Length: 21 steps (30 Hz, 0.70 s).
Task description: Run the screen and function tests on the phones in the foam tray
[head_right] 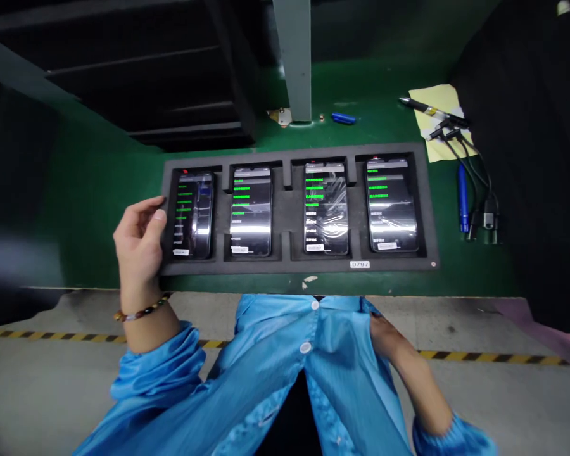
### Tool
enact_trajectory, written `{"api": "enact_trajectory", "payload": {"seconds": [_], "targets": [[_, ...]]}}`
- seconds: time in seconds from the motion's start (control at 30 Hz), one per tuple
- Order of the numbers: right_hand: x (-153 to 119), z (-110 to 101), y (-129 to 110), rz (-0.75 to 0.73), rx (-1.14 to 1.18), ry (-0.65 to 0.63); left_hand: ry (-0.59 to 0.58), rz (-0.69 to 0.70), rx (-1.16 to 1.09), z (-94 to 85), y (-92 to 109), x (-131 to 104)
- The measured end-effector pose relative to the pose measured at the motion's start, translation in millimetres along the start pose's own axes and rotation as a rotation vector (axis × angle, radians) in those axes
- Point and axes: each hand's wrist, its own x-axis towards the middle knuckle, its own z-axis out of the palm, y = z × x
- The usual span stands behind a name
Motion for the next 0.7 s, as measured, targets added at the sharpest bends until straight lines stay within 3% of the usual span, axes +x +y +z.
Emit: {"api": "enact_trajectory", "payload": {"seconds": [0.1,0.13,0.17,0.2,0.23,0.27,0.33,0.43,0.6,0.7], "targets": [[-43.0,-51.4,-31.0,-0.073,-0.014,0.009,-0.049,0.030,0.080,0.9,4.6,5.3],[-52.4,-67.6,-43.3,-0.204,-0.018,0.131,-0.064,0.042,0.115,1.8,6.9,7.6],[-56.3,-81.7,-55.5,-0.386,-0.020,0.361,-0.075,0.055,0.147,3.0,9.4,9.8],[-54.2,-93.5,-66.6,-0.546,-0.031,0.669,-0.083,0.069,0.175,4.4,11.7,11.6],[-46.4,-102.6,-75.9,-0.610,-0.085,0.942,-0.091,0.082,0.193,5.8,13.7,12.9],[-34.3,-109.4,-82.9,-0.591,-0.149,1.117,-0.096,0.090,0.200,7.0,15.2,13.5],[-4.8,-117.1,-89.8,-0.565,-0.257,1.180,-0.097,0.097,0.197,8.6,16.9,12.9],[25.6,-119.4,-87.5,-0.530,-0.341,1.136,-0.089,0.099,0.179,8.7,17.0,9.5],[25.0,-114.6,-93.4,-0.534,-0.379,1.156,-0.092,0.106,0.178,7.7,14.5,6.1],[27.4,-109.8,-112.3,-0.598,-0.377,1.067,-0.106,0.104,0.152,8.7,12.7,3.6]]}}
